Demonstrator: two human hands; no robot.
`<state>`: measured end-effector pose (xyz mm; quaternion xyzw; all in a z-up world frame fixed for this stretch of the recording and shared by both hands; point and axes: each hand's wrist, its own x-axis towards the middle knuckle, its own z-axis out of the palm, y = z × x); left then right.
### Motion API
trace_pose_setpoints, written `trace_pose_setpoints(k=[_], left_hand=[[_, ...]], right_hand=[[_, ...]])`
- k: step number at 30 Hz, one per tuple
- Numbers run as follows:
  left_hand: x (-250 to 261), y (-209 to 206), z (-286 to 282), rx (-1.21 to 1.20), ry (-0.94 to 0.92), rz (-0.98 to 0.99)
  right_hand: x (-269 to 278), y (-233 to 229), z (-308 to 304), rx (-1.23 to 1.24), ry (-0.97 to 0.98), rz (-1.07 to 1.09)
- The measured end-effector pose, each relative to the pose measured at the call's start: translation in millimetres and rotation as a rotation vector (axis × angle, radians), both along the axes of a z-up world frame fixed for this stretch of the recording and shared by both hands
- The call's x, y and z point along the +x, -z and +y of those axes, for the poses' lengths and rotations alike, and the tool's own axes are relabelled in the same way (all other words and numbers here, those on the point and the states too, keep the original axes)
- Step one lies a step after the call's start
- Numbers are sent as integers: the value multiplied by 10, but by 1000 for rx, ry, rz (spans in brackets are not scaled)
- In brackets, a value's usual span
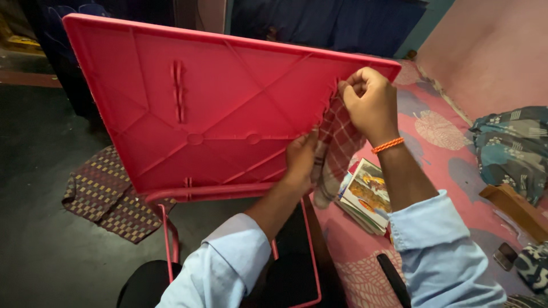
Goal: The person wipes the underside and top surface of a pink plastic table using a checkered cloth. They clean the legs and frame, then flip the table upright and continue wiping the top surface.
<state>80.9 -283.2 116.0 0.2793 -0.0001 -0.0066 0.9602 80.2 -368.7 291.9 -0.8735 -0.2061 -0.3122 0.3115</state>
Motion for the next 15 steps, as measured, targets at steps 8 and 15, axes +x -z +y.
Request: trace_pose_setpoints(k=[8,15], left_hand=[[51,35,57,132,-27,-41],[12,6,115,196,-9,-13]], right_hand=[[11,23,-66,-65,-56,-116],[-12,-62,-45,50,-178,124]])
